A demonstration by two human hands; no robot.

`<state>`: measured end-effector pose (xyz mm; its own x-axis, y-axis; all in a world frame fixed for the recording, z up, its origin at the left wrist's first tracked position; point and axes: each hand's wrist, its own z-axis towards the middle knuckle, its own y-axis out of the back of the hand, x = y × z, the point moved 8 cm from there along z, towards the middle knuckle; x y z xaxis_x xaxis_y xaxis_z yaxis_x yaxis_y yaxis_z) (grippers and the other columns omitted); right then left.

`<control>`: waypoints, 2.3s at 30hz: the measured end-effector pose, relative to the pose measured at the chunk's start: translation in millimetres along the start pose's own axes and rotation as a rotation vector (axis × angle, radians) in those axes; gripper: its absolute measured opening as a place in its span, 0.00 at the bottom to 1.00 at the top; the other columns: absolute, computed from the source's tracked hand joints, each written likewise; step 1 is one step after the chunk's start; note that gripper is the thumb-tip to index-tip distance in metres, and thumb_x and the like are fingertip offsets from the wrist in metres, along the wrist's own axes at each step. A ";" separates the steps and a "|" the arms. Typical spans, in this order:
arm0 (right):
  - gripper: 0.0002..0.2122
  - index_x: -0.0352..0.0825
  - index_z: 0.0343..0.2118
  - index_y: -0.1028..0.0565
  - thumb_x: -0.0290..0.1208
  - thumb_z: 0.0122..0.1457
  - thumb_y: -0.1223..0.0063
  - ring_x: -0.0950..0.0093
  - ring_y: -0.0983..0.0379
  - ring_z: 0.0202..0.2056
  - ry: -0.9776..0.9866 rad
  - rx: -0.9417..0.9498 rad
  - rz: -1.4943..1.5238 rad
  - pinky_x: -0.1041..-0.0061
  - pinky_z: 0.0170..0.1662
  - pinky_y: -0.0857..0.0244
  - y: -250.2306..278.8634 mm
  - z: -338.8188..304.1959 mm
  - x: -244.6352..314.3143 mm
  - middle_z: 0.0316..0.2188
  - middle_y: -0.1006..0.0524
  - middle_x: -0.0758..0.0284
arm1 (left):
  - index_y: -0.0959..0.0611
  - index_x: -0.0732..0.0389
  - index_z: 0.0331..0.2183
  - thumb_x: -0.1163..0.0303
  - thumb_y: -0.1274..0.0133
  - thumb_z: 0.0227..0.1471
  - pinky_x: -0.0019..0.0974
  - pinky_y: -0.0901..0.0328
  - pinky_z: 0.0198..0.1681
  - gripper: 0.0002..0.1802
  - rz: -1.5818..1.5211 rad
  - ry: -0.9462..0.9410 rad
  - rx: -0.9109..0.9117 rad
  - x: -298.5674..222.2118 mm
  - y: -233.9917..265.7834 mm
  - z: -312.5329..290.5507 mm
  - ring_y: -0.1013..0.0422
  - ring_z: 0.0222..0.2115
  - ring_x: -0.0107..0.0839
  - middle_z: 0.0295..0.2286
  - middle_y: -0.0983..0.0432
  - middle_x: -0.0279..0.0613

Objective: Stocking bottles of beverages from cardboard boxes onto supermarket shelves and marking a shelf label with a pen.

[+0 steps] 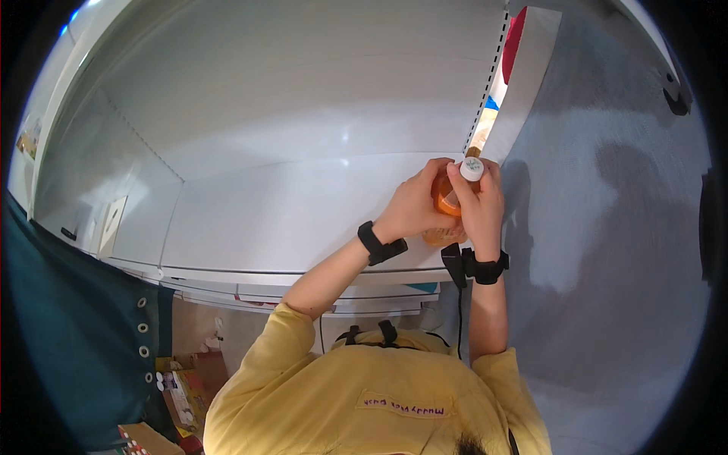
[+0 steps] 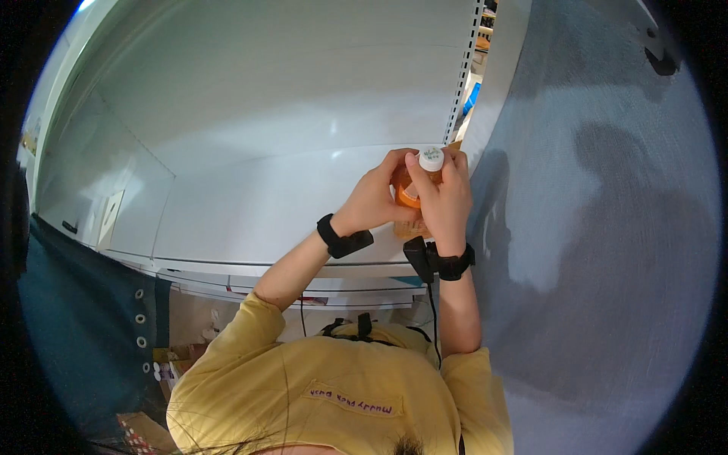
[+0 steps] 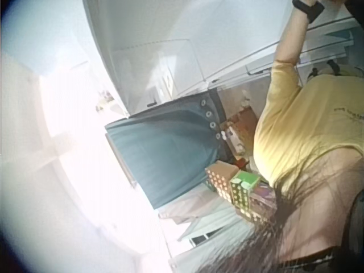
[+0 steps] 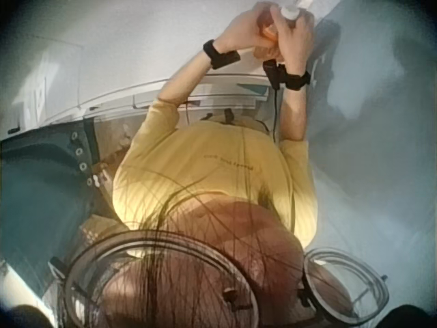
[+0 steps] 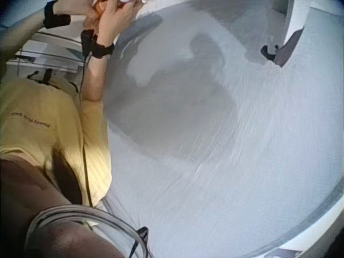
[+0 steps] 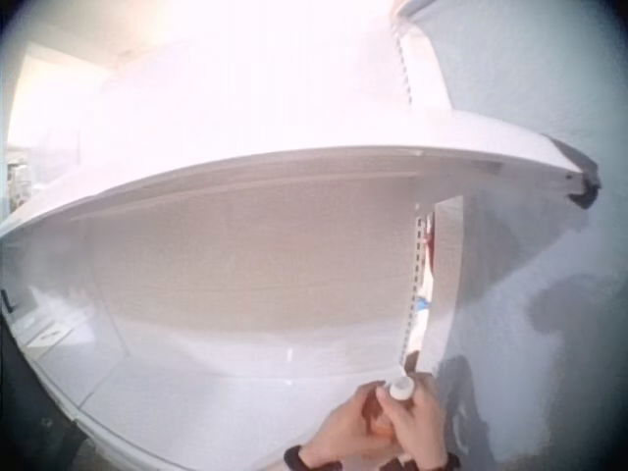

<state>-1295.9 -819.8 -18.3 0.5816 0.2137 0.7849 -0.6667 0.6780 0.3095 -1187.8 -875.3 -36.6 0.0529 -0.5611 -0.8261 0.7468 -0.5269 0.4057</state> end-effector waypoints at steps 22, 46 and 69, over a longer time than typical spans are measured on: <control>0.23 0.30 0.36 0.27 0.49 0.49 0.44 0.61 0.36 0.42 -0.004 -0.023 0.023 0.67 0.44 0.39 -43.9 98.4 -98.8 0.39 0.36 0.58 | 0.38 0.63 0.53 0.76 0.40 0.36 0.34 0.41 0.52 0.41 -0.073 -0.051 0.007 70.7 -10.6 94.6 0.38 0.51 0.37 0.50 0.38 0.46; 0.25 0.27 0.36 0.30 0.42 0.42 0.36 0.62 0.34 0.38 0.119 -0.268 -0.090 0.65 0.39 0.37 -46.0 119.7 -88.0 0.37 0.33 0.56 | 0.31 0.61 0.46 0.75 0.39 0.32 0.40 0.33 0.42 0.34 0.297 -0.029 -0.421 90.8 8.5 105.2 0.33 0.40 0.47 0.40 0.36 0.48; 0.19 0.32 0.49 0.40 0.29 0.56 0.52 0.68 0.43 0.51 -0.025 -0.088 0.694 0.68 0.54 0.47 -71.1 44.9 -17.1 0.50 0.39 0.61 | 0.29 0.66 0.45 0.59 0.45 0.47 0.38 0.39 0.49 0.27 0.232 0.135 -0.470 28.7 49.3 -26.5 0.35 0.45 0.45 0.43 0.32 0.51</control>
<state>-1279.3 -903.3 -29.7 0.0233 0.6024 0.7978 -0.8394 0.4452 -0.3117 -1131.9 -900.4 -50.7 0.3129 -0.5254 -0.7912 0.9200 -0.0393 0.3900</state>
